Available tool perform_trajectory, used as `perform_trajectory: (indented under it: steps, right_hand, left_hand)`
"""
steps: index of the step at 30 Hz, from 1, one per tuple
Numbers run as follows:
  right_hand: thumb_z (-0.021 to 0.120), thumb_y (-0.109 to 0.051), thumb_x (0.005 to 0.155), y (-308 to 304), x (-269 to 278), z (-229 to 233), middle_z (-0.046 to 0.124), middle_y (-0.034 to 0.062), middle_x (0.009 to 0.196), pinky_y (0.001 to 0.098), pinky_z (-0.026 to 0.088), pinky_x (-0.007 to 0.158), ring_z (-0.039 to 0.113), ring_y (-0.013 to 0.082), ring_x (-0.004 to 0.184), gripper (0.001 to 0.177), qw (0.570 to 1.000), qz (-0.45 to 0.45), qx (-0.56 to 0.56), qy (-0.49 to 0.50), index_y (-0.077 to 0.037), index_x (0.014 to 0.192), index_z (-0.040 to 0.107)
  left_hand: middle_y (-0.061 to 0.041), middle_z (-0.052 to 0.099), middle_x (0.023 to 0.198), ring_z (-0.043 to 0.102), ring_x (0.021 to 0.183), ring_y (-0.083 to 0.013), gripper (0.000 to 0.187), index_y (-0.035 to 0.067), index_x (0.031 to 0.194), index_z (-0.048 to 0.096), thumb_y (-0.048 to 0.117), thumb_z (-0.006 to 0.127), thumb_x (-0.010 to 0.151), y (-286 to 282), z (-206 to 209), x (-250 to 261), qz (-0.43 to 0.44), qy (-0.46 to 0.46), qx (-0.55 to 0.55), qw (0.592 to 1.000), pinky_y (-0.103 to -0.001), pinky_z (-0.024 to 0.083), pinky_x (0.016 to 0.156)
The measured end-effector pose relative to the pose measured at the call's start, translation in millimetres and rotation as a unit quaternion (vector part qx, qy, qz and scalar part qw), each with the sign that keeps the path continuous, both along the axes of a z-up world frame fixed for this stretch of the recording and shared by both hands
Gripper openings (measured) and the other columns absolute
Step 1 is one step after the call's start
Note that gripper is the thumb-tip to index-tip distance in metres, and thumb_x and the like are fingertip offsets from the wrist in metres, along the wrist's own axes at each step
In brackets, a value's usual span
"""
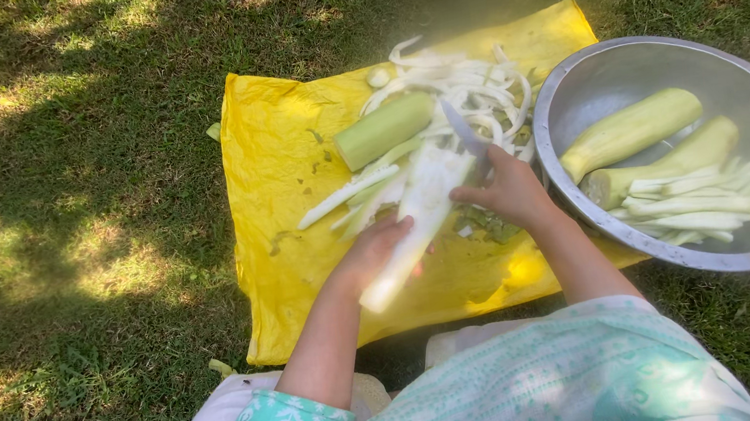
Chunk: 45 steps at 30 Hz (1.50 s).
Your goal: The person peels the skin from several long green gourds using a knife while sitting outdoors on a yellow plastic sheet.
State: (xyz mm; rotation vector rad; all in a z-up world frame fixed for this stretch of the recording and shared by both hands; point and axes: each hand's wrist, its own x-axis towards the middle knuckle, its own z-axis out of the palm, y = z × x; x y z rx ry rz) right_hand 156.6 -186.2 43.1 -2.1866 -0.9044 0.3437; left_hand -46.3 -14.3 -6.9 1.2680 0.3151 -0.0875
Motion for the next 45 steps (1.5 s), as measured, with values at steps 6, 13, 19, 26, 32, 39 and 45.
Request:
perform_trajectory:
  steps: [6,13,19,26,32,39,45]
  right_hand:
    - [0.089,-0.049,0.066,3.5,3.0,-2.9,0.072,0.0197,0.093,0.0427,0.054,0.078,0.070,0.0338,0.087,0.081,0.995,-0.002,-0.093,-0.018,-0.001,0.126,0.063]
    - [0.084,-0.053,0.073,9.0,7.0,-9.6,0.071,0.0206,0.083,0.0446,0.054,0.073,0.070,0.0351,0.078,0.061,0.993,0.005,-0.115,-0.018,0.002,0.097,0.069]
    - [0.074,-0.053,0.084,16.4,8.8,-27.2,0.071,0.0222,0.080,0.0466,0.054,0.072,0.071,0.0383,0.076,0.055,0.992,0.019,-0.122,0.012,0.001,0.092,0.070]
    - [0.063,-0.055,0.092,28.1,-3.8,-42.3,0.071,0.0235,0.079,0.0509,0.052,0.071,0.068,0.0434,0.078,0.054,0.990,0.061,-0.124,0.010,-0.001,0.094,0.070]
    - [0.063,-0.058,0.090,36.4,-17.2,-42.2,0.070,0.0226,0.077,0.0520,0.052,0.069,0.068,0.0443,0.075,0.058,0.992,0.062,-0.112,0.012,-0.001,0.098,0.067]
    - [0.065,-0.062,0.086,44.2,-44.0,-38.1,0.071,0.0194,0.076,0.0495,0.054,0.069,0.070,0.0411,0.075,0.060,0.981,0.089,-0.163,0.049,-0.003,0.094,0.069]
    - [0.064,-0.058,0.086,48.0,-54.8,-29.5,0.074,0.0146,0.075,0.0454,0.053,0.066,0.071,0.0358,0.070,0.057,0.978,0.100,-0.076,0.164,-0.002,0.096,0.071]
  left_hand:
    - [-0.011,0.073,0.093,0.068,0.064,-0.0208,0.042,0.003,0.122,0.063,0.039,0.053,0.103,7.5,5.3,-2.0,-0.008,0.038,-0.027,0.999,-0.034,0.054,0.057]
    - [-0.010,0.070,0.089,0.064,0.061,-0.0172,0.040,0.006,0.126,0.060,0.036,0.054,0.100,10.3,8.4,3.9,0.024,0.101,-0.110,0.989,-0.033,0.051,0.051]
    - [-0.009,0.068,0.087,0.065,0.066,-0.0174,0.036,0.004,0.127,0.061,0.030,0.056,0.102,16.2,-12.1,13.8,0.039,0.089,-0.218,0.971,-0.032,0.052,0.054]
    - [-0.011,0.070,0.101,0.068,0.083,-0.0221,0.038,0.004,0.132,0.058,0.026,0.057,0.101,16.1,-16.6,28.6,0.117,0.132,-0.257,0.950,-0.036,0.057,0.069]
    - [-0.010,0.070,0.116,0.069,0.094,-0.0217,0.048,0.004,0.140,0.057,0.030,0.057,0.101,18.0,-25.7,32.7,0.137,0.128,-0.229,0.955,-0.039,0.058,0.078]
    - [-0.013,0.067,0.115,0.066,0.094,-0.0234,0.045,0.001,0.142,0.053,0.030,0.051,0.107,19.9,-47.9,40.8,0.177,0.063,-0.352,0.917,-0.041,0.058,0.084]
    - [-0.013,0.066,0.110,0.066,0.092,-0.0237,0.038,0.003,0.136,0.054,0.027,0.049,0.107,27.3,-79.4,37.4,0.213,0.045,-0.351,0.911,-0.040,0.058,0.083]
